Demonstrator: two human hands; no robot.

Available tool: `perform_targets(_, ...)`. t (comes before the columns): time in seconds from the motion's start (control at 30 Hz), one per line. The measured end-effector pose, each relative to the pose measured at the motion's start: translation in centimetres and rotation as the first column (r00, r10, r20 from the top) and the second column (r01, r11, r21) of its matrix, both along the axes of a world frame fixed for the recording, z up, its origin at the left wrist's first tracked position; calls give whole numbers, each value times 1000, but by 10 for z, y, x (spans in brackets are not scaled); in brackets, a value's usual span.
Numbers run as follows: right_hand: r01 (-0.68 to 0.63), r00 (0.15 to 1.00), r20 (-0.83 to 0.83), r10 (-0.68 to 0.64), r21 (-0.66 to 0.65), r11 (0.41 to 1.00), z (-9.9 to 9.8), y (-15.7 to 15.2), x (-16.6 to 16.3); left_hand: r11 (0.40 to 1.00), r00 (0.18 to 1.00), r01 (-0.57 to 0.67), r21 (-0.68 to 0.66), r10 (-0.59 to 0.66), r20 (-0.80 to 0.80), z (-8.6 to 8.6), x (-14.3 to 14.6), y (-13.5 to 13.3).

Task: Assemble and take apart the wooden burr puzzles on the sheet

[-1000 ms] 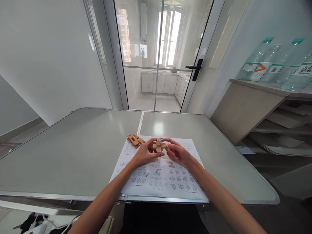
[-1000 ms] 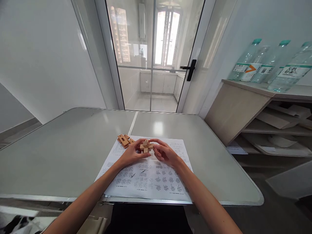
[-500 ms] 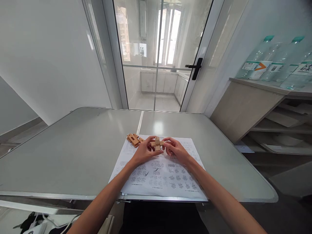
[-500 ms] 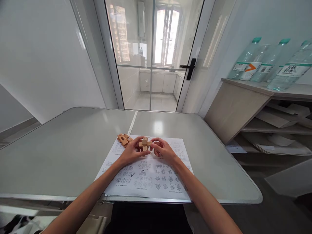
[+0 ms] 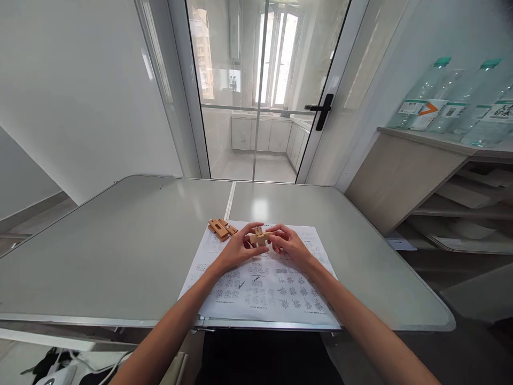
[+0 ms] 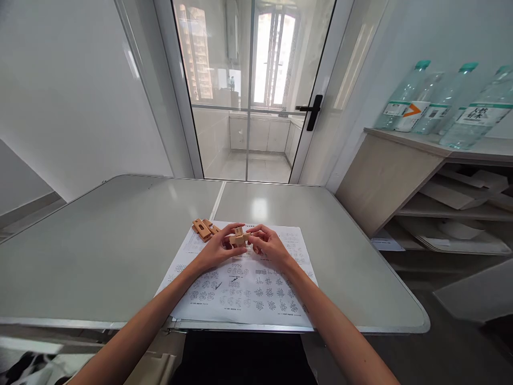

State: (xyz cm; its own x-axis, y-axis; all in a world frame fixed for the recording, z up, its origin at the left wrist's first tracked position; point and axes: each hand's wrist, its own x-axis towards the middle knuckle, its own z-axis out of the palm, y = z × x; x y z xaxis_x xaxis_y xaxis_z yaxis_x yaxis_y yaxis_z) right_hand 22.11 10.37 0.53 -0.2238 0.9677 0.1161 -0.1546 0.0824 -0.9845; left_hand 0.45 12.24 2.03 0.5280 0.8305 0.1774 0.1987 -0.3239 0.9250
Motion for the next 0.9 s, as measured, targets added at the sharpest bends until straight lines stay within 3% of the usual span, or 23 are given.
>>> perform_targets(0.3, -23, 999, 33, 22, 3, 1000, -3, 1, 1, 997, 999, 4, -81, -1, 35, 4, 0, -3)
perform_targets(0.53, -23, 1000, -16, 23, -12, 1000, 0, 1, 2, 988, 984, 52, -144, -27, 175, -1, -2, 5)
perform_targets(0.73, -138, 988, -71, 137, -15, 990, -6, 2, 5, 971, 958, 142, -191, -87, 273, 1, -6, 6)
perform_targets(0.9, -315, 948, 18, 317, -53, 947, -5, 2, 7, 951, 938, 219, -217, -144, 314, 5, -6, 4)
